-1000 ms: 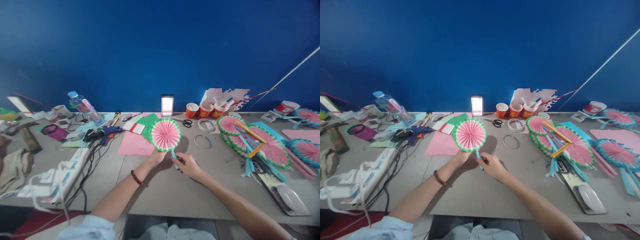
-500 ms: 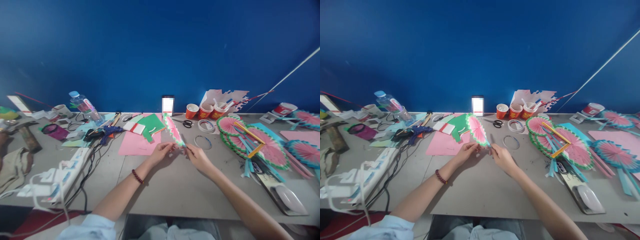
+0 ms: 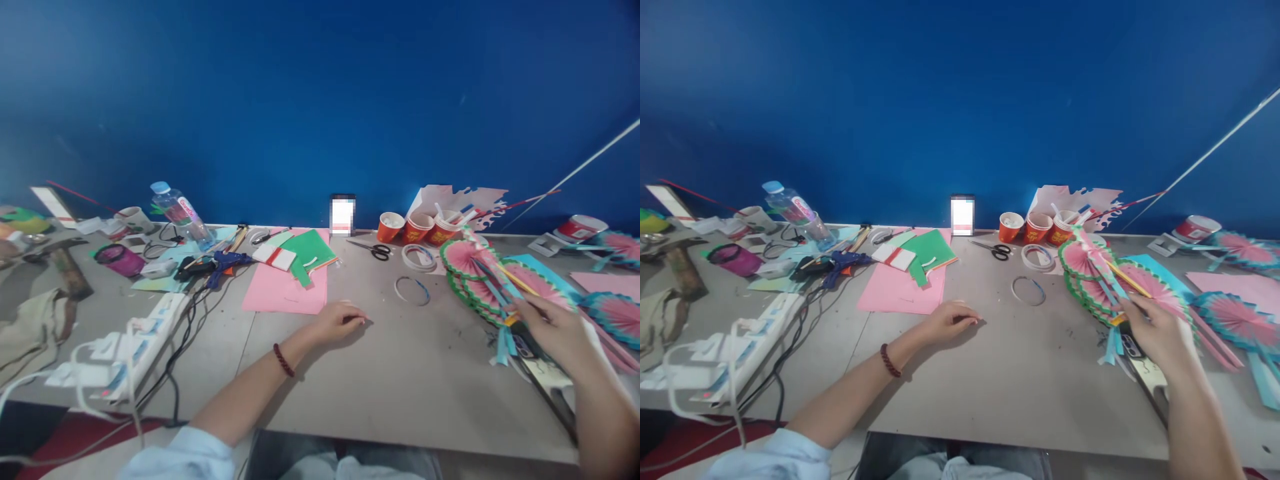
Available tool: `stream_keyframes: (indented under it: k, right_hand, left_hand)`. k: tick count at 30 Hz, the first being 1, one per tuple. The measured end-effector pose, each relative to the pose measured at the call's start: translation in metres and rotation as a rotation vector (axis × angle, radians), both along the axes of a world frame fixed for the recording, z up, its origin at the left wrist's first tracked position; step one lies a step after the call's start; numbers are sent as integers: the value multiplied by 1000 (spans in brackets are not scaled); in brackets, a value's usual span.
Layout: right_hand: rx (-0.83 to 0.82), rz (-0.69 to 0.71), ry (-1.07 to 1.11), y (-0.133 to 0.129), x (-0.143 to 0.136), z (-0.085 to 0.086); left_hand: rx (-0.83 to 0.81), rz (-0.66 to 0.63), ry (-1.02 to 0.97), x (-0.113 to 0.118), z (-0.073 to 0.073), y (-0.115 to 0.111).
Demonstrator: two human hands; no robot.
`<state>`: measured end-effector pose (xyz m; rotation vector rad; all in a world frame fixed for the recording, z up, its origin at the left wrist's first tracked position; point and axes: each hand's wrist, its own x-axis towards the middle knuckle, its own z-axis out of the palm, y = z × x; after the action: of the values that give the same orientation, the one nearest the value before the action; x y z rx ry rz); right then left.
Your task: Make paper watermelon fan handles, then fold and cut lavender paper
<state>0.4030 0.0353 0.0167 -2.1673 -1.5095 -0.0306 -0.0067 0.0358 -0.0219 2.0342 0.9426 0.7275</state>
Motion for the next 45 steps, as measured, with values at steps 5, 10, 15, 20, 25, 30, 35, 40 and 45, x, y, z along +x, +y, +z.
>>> stream_keyframes:
  k: [5,10,15,20,25,30,35,40,45]
  right_hand:
    - [-172,-250,-68,-2,-14,7]
    - [-90,-276,-137,4,-35,11]
    - [235,-332,-219,8,-24,4]
    - [-11,-275,-248,13,-10,-4]
    - [8,-189,-314,7,-29,5]
    - [237,77,-303,8,-89,21]
    - [81,884,-3,9,-199,9]
    - [-127,1198,-4,9,-292,-13]
    - [-167,1211,-99,26,-320,-20]
  left_hand:
    - [240,-53,87,3,-6,0]
    - [339,-9,143,3,-7,-1]
    - [330,12,195,1,-4,-2]
    - [373,-3,253,-1,-6,1]
    - [436,6,473,-17,11,13]
    - [399,193,472,-54,37,31]
    - [317,334,522,-78,49,40]
    - [347,363,517,-78,48,49]
    - [400,336,498,-75,45,65]
